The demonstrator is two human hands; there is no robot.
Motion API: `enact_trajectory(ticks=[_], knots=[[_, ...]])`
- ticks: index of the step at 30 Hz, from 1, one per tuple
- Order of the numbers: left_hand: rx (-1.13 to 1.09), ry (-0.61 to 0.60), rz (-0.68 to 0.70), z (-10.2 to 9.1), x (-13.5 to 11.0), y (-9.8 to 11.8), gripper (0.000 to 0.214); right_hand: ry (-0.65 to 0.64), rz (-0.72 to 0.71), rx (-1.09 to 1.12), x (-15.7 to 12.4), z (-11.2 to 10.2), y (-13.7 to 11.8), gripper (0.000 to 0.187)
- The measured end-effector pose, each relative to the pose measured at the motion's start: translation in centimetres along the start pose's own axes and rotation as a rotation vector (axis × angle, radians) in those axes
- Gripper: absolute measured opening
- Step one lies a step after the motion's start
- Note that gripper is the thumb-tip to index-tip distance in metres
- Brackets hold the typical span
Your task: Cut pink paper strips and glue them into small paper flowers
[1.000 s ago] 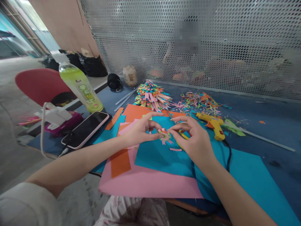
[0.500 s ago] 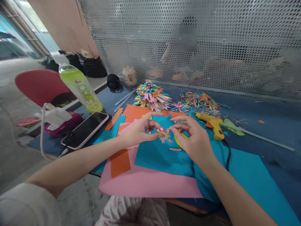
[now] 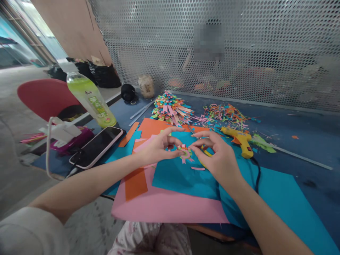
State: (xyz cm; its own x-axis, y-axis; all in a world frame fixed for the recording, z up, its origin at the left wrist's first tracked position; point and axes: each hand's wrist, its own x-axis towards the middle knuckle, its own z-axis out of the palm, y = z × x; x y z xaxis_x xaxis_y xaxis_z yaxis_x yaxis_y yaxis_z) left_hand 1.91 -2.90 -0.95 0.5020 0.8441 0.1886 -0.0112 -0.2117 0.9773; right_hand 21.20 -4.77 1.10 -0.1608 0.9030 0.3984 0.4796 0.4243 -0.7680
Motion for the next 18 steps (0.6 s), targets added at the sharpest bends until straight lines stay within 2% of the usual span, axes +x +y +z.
enact_trajectory(ticks=[7,13,18], knots=[[-0.016,0.005,-0.005,0.2,-0.1,0.2,0.059,-0.017,0.028,-0.011,-0.1,0.0,-0.4,0.024],[-0.063,0.035,0.008,0.0,-0.1,0.2,0.056,0.002,0.098,0.129,0.2,-0.5,0.1,0.018],[-0.127,0.038,0.013,-0.3,0.2,-0.1,0.058,-0.099,0.154,0.147,0.6,-0.7,0.9,0.019]])
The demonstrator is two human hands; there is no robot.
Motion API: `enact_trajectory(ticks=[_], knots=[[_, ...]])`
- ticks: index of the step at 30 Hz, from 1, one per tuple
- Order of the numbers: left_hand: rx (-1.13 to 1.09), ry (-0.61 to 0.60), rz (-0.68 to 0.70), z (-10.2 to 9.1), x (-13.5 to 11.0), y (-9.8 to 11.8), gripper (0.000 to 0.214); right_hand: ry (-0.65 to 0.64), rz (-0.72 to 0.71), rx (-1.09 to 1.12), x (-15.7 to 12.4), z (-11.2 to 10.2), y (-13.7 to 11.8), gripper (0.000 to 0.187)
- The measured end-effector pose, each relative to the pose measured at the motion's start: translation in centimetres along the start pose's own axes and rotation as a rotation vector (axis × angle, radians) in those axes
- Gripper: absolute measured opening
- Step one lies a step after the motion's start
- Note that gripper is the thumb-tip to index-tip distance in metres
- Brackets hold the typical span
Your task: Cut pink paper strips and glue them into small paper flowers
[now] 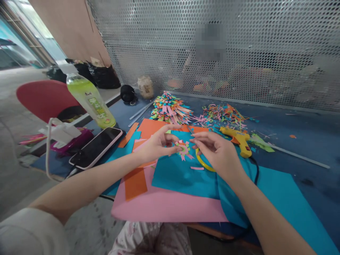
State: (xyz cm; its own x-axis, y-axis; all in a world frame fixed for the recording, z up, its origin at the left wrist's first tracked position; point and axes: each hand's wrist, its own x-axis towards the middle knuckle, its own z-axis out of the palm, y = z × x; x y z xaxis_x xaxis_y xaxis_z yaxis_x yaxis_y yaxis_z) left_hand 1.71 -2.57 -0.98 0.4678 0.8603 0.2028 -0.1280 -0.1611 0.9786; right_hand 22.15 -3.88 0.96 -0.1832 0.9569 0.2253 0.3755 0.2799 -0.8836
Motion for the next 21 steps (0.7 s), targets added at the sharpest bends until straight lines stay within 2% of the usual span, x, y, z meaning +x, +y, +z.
enact_trajectory(ticks=[5,9,16,21], knots=[[0.008,0.028,-0.008,-0.4,0.3,-0.5,0.061,-0.260,0.121,0.061,0.2,0.3,0.5,0.032],[-0.027,0.044,0.026,-0.7,0.6,-0.9,0.062,-0.446,0.172,0.082,0.2,0.1,0.7,0.029],[-0.069,0.101,-0.008,-0.5,0.8,-0.6,0.061,-0.490,0.203,0.039,0.4,-0.4,0.7,0.026],[-0.120,0.145,-0.052,-0.5,1.0,-0.4,0.062,-0.575,0.236,0.006,0.6,-1.0,0.5,0.027]])
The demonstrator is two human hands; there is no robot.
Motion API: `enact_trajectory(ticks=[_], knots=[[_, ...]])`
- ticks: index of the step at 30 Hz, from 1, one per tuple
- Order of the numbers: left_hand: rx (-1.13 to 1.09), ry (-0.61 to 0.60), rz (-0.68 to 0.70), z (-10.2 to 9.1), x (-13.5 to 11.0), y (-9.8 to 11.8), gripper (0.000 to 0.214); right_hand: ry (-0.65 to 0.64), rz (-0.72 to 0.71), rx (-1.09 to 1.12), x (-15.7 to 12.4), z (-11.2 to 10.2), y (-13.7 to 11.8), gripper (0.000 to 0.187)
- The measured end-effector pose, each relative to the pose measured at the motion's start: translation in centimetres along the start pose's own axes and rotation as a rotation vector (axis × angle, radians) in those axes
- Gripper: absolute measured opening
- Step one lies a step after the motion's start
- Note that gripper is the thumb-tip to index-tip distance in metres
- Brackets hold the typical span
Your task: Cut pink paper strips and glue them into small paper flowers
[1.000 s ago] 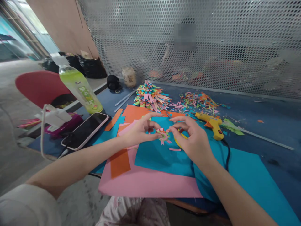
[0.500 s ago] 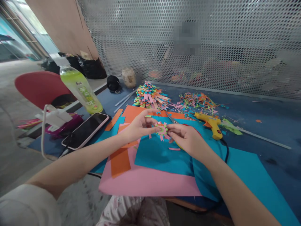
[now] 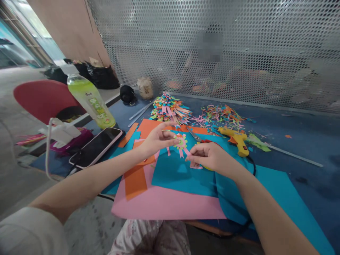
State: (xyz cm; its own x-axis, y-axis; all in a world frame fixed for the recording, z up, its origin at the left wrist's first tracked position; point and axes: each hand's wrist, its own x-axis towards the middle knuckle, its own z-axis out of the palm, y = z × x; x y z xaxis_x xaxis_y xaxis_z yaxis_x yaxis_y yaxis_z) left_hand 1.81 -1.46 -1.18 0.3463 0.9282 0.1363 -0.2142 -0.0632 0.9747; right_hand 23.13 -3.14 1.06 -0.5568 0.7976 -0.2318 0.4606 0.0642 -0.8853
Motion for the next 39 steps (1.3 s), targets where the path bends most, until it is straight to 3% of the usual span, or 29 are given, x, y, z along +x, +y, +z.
enact_trajectory(ticks=[4,6,11,13,18,24,36,39], knots=[[-0.037,0.064,-0.001,-0.2,0.3,0.0,0.062,-0.045,0.039,-0.017,-0.5,-1.1,-0.2,0.025],[-0.033,0.095,-0.006,-0.3,0.4,0.0,0.063,-0.001,0.008,0.021,-0.7,-1.6,-0.2,0.022],[-0.039,0.045,-0.064,-0.4,0.4,-0.1,0.068,0.375,-0.144,0.234,-0.5,-1.7,-0.1,0.020],[-0.011,0.009,-0.065,-0.4,0.3,-0.2,0.066,0.427,-0.132,0.257,-0.1,-1.4,0.1,0.025],[0.137,-0.061,-0.032,-0.1,-0.2,-0.3,0.063,0.282,-0.007,0.202,1.0,0.0,0.9,0.040],[0.266,-0.088,-0.002,0.3,-0.8,0.2,0.061,0.254,0.024,0.137,1.3,1.2,0.8,0.029],[0.287,-0.120,0.031,0.2,-0.9,0.2,0.061,0.225,-0.030,0.091,1.0,0.1,1.0,0.026],[0.290,-0.124,0.027,0.1,-0.8,0.2,0.061,0.273,-0.044,0.131,1.0,-0.4,1.2,0.023]])
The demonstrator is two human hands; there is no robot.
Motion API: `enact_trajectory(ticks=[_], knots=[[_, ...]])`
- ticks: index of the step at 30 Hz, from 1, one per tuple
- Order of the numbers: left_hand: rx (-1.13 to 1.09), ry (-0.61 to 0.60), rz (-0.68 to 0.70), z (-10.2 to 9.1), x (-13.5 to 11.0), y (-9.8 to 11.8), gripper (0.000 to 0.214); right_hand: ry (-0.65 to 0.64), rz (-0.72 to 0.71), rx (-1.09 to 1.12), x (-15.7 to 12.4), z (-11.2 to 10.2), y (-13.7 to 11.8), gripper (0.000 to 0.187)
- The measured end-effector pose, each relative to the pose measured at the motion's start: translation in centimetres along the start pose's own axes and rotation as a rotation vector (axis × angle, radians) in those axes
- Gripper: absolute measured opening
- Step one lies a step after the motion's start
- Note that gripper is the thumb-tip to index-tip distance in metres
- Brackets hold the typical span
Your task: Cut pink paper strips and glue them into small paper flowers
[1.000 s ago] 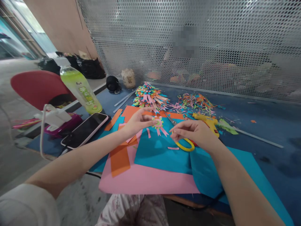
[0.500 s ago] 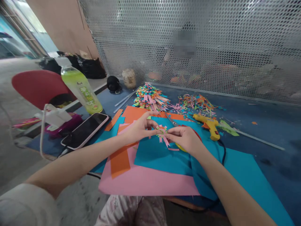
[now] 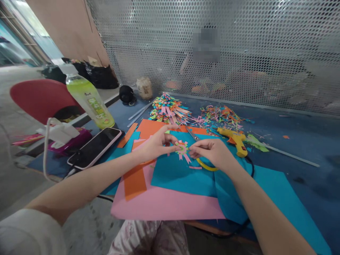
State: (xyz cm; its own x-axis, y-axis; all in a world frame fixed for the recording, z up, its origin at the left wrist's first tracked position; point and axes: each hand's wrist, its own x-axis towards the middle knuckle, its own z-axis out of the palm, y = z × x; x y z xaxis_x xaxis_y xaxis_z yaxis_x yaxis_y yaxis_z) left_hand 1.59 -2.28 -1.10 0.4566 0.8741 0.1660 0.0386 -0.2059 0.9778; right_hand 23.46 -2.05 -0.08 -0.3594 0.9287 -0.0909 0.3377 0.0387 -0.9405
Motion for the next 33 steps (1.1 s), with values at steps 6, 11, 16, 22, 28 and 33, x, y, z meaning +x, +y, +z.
enact_trajectory(ticks=[6,11,16,22,28,33], knots=[[0.008,-0.001,-0.005,0.0,0.0,0.0,0.064,0.001,0.036,0.073,0.1,0.2,0.2,0.032],[0.037,0.008,0.010,0.2,0.0,0.1,0.063,-0.044,0.038,0.021,-0.1,1.2,-0.1,0.028],[0.083,0.004,0.035,0.3,0.0,0.1,0.062,-0.005,0.030,0.003,-0.3,1.7,-0.9,0.029],[0.096,-0.004,0.045,0.2,0.0,0.1,0.061,-0.001,0.007,-0.026,-0.3,1.4,-0.9,0.030],[0.060,0.022,0.012,-0.1,0.1,-0.1,0.061,0.030,-0.015,0.003,-0.1,0.5,-0.4,0.023],[0.068,0.059,0.024,-0.4,0.4,-0.5,0.061,0.092,-0.002,0.105,-0.6,0.2,-1.1,0.020]])
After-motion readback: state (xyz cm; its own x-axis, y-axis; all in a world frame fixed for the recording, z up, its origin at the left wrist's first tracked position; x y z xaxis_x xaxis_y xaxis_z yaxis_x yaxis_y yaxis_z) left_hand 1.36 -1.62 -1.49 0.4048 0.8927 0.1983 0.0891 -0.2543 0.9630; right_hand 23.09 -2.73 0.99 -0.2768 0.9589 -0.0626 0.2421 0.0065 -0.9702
